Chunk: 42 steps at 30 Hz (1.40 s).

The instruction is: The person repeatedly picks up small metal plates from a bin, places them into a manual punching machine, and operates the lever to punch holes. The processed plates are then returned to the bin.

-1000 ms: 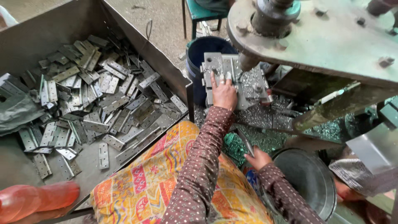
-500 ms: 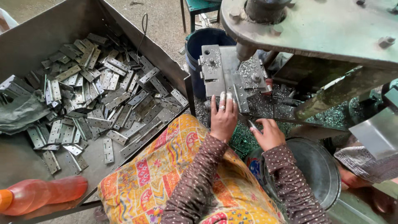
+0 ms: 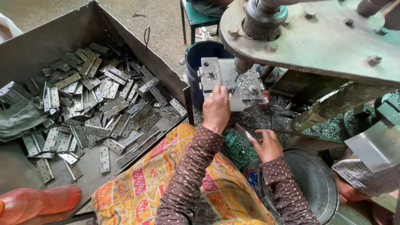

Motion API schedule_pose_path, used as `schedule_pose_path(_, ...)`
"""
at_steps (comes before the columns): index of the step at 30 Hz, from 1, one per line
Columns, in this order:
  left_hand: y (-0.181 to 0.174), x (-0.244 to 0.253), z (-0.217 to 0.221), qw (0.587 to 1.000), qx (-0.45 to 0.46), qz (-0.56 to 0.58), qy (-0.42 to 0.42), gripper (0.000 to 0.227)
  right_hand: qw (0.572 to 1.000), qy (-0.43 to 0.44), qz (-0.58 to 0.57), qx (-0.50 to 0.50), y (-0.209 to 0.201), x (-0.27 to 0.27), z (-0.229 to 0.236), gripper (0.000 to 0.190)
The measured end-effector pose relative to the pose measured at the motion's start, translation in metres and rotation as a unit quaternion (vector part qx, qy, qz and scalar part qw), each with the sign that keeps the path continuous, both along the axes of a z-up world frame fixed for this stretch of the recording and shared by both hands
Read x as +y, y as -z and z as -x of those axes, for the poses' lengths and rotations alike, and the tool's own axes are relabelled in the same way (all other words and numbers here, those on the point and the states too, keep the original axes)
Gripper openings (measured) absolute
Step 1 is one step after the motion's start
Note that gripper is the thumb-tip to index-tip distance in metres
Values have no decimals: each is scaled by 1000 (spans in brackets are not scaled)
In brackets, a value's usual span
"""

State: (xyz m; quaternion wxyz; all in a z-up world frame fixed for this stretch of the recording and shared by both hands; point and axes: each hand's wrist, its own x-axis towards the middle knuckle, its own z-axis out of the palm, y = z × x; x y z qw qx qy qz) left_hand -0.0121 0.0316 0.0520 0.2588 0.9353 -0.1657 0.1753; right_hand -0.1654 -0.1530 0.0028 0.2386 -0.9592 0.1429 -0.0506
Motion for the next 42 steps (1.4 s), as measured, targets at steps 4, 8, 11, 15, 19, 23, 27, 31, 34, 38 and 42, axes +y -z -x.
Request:
schedule_pose_path(4, 9, -22, 0, 976, -206, -54, -48, 13, 1000, -4, 1, 24, 4, 1, 5, 39)
schedule_pose_path(8, 20, -30, 5, 987, -33, -160, -12, 29, 1000, -20, -2, 9, 0, -2, 1, 37)
schedule_pose_path(11, 30, -17, 10, 993, -50, -104, -33, 50, 999, -18, -4, 28, 1, 0, 1, 36)
schedule_pose_path(15, 35, 1, 35, 981, -51, -167, -84, 83, 999, -20, -23, 16, 0, 2, 6, 37)
schedule_pose_path(19, 38, -12, 57, 971, -88, -222, -8, 50, 1000, -19, -15, 7, -4, 5, 0, 34)
schedule_pose_path(23, 53, -28, 34, 985, -62, -161, 0, 52, 1000, -21, -21, -4, 0, 4, 6, 33)
schedule_pose_path(27, 59, -34, -1, 985, -40, -168, -15, 42, 999, -31, 13, 5, 21, -8, 6, 35)
schedule_pose_path(31, 56, -36, -1, 988, -38, -152, -14, 41, 992, -63, 65, 90, 86, -22, 16, 46)
schedule_pose_path(34, 50, -37, 2, 987, -62, -144, -22, 45, 974, -40, 70, 211, 145, -22, 26, 51)
schedule_pose_path(38, 50, -29, 12, 987, -56, -149, -15, 42, 984, -65, 44, 158, 173, -23, 35, 55)
schedule_pose_path(42, 51, -33, 2, 983, -51, -174, -6, 41, 968, -58, -14, 244, 133, -31, 17, 61)
